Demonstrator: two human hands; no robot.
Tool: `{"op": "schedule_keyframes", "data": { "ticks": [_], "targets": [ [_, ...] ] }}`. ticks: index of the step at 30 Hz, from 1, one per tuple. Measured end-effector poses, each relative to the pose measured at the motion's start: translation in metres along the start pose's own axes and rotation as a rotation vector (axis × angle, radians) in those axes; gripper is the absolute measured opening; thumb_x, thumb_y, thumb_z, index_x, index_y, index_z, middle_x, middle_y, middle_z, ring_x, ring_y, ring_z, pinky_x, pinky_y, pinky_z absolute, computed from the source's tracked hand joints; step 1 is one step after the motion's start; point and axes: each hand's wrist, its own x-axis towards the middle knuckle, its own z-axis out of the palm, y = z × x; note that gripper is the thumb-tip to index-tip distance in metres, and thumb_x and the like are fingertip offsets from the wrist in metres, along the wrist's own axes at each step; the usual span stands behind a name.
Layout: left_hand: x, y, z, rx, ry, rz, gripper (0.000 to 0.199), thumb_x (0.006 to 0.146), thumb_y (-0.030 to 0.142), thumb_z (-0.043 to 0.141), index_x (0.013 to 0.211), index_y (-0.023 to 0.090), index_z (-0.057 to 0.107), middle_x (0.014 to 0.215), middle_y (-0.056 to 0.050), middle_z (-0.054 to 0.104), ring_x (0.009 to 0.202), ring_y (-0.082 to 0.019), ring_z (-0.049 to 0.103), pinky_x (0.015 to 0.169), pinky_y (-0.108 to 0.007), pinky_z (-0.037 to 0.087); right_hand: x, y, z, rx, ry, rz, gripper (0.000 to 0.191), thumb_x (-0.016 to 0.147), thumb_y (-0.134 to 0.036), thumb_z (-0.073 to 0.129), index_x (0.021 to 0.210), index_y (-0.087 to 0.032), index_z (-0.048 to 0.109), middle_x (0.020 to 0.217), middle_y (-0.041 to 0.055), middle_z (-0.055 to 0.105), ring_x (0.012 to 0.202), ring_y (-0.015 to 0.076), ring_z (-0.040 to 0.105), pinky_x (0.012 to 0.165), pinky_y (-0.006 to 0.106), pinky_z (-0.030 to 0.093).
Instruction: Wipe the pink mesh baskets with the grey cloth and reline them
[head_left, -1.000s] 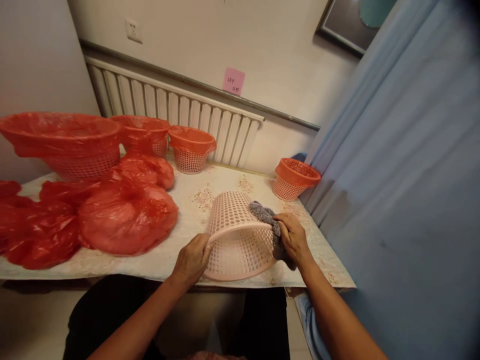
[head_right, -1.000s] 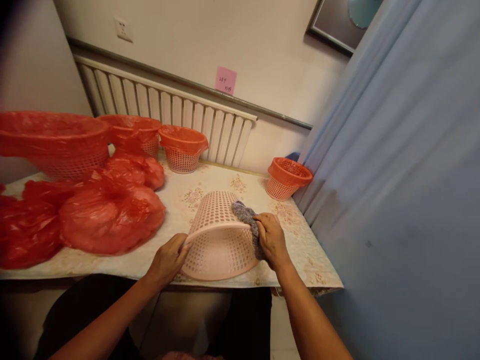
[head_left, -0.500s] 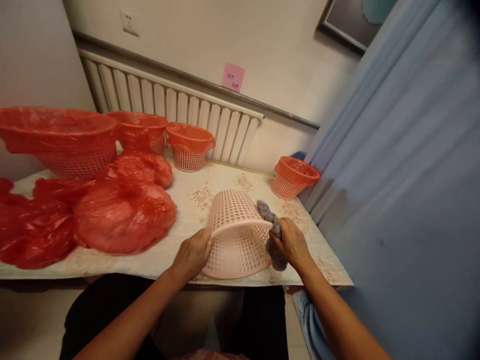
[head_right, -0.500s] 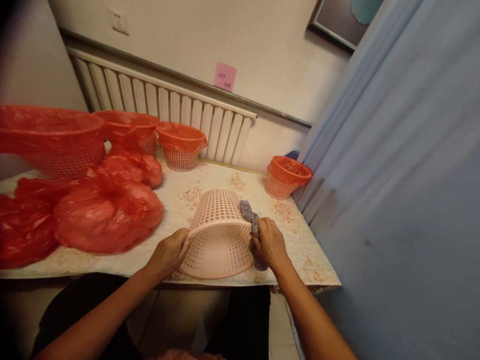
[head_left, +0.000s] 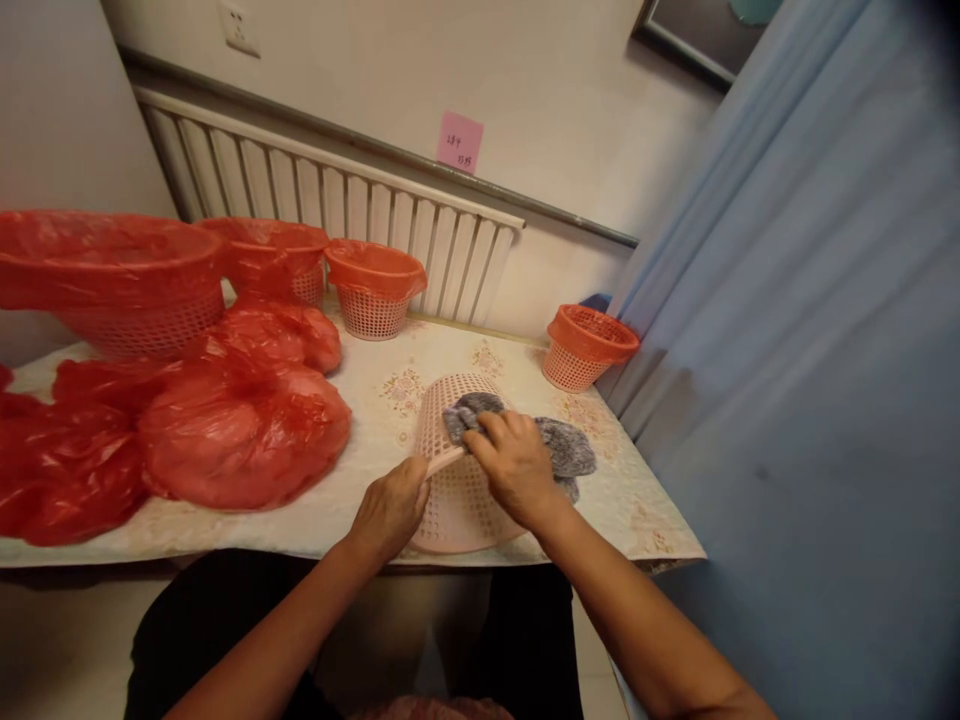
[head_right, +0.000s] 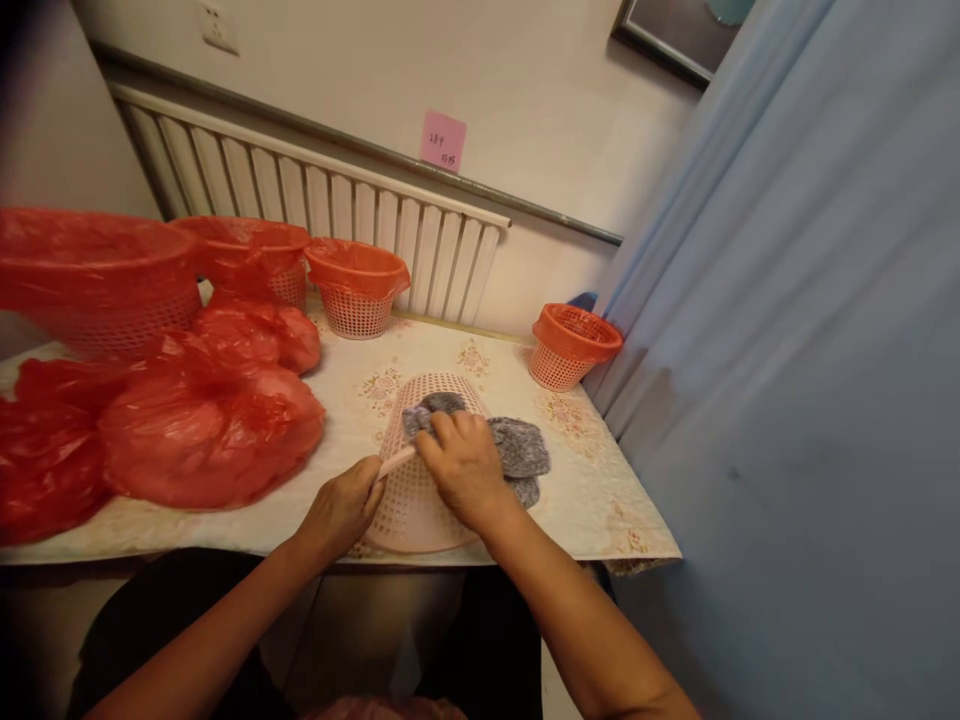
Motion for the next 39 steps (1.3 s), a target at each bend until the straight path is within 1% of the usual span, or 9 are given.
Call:
{"op": "schedule_keyframes", "data": {
  "ticks": [4, 7, 10, 13, 19, 22, 26, 32, 39],
  "targets": [
    [0.0, 0.001, 0.002, -0.05, 0.035, -0.006, 0.012, 0.089, 0.017, 0.036, 0.093, 0.019, 0.048, 0.087, -0.006, 0.062, 0.084, -0.021, 0.063, 0.071, -0.031, 0.047, 0.015, -0.039, 0.008, -0.041, -0.053, -0.132, 0.019, 0.094, -0.022, 0.042, 0.09, -0.019, 0.06, 0.095, 0.008, 0.057, 0.085, 0.0225, 0.044, 0.071, 0.039, 0.034],
    [-0.006, -0.005, 0.002, -0.105, 0.037, -0.045, 0.015, 0.09, 0.018, 0.037, 0.098, 0.017, 0.049, 0.093, -0.008, 0.064, 0.088, -0.021, 0.064, 0.074, -0.031, 0.048, 0.02, -0.057, 0.016, -0.056, -0.048, -0.194, 0.017, 0.093, -0.02, 0.042, 0.091, -0.017, 0.059, 0.097, 0.0085, 0.057, 0.083, 0.022, 0.044, 0.071, 0.039, 0.034],
    [-0.015, -0.013, 0.001, -0.071, -0.003, -0.092, 0.013, 0.091, 0.02, 0.037, 0.096, 0.017, 0.048, 0.091, -0.008, 0.065, 0.087, -0.022, 0.064, 0.072, -0.031, 0.048, 0.022, -0.059, 0.016, -0.006, -0.056, -0.302, 0.018, 0.094, -0.02, 0.041, 0.093, -0.018, 0.058, 0.104, 0.0083, 0.056, 0.085, 0.0208, 0.044, 0.072, 0.038, 0.034],
    [-0.024, -0.019, 0.002, 0.004, -0.051, -0.114, 0.013, 0.092, 0.019, 0.034, 0.091, 0.019, 0.047, 0.087, -0.007, 0.064, 0.083, -0.021, 0.064, 0.068, -0.03, 0.046, 0.023, -0.047, 0.007, 0.04, -0.079, -0.33, 0.017, 0.095, -0.022, 0.041, 0.094, -0.02, 0.058, 0.098, 0.0059, 0.057, 0.083, 0.0196, 0.044, 0.072, 0.036, 0.034],
    [-0.039, -0.035, 0.014, 0.074, -0.069, -0.205, 0.01, 0.089, 0.019, 0.035, 0.087, 0.021, 0.044, 0.082, -0.005, 0.063, 0.079, -0.021, 0.064, 0.064, -0.03, 0.043, 0.003, 0.0, -0.003, -0.001, -0.09, -0.129, 0.021, 0.091, -0.02, 0.044, 0.106, -0.022, 0.059, 0.098, 0.0077, 0.057, 0.081, 0.0206, 0.044, 0.071, 0.035, 0.036],
    [-0.042, -0.039, 0.02, 0.071, -0.061, -0.189, 0.009, 0.089, 0.019, 0.034, 0.086, 0.022, 0.043, 0.082, -0.005, 0.062, 0.08, -0.022, 0.064, 0.065, -0.03, 0.044, -0.024, 0.021, 0.009, 0.004, -0.039, -0.006, 0.021, 0.087, -0.021, 0.049, 0.106, -0.021, 0.059, 0.104, 0.0093, 0.056, 0.086, 0.022, 0.046, 0.075, 0.036, 0.039],
    [-0.041, -0.038, 0.022, 0.057, -0.054, -0.17, 0.01, 0.089, 0.019, 0.033, 0.085, 0.022, 0.042, 0.081, -0.005, 0.062, 0.079, -0.022, 0.064, 0.065, -0.031, 0.043, -0.063, 0.037, 0.034, 0.065, 0.119, 0.207, 0.023, 0.083, -0.026, 0.054, 0.106, -0.02, 0.057, 0.106, 0.01, 0.054, 0.091, 0.0241, 0.047, 0.079, 0.037, 0.042],
    [-0.044, -0.041, 0.027, 0.025, -0.033, -0.192, 0.009, 0.09, 0.022, 0.032, 0.086, 0.022, 0.04, 0.078, -0.004, 0.06, 0.077, -0.023, 0.064, 0.064, -0.031, 0.043, -0.103, 0.041, 0.071, 0.18, 0.369, 0.498, 0.018, 0.085, -0.023, 0.051, 0.103, -0.021, 0.052, 0.101, 0.0095, 0.053, 0.097, 0.025, 0.048, 0.086, 0.043, 0.044],
    [-0.055, -0.053, 0.029, -0.149, -0.016, -0.315, 0.009, 0.091, 0.025, 0.03, 0.089, 0.022, 0.039, 0.076, -0.003, 0.059, 0.073, -0.023, 0.063, 0.064, -0.031, 0.044, -0.135, 0.017, 0.106, 0.346, 0.52, 0.835, 0.018, 0.088, -0.031, 0.05, 0.102, -0.02, 0.052, 0.096, 0.0074, 0.055, 0.094, 0.0224, 0.052, 0.085, 0.04, 0.044]
  ]
}}
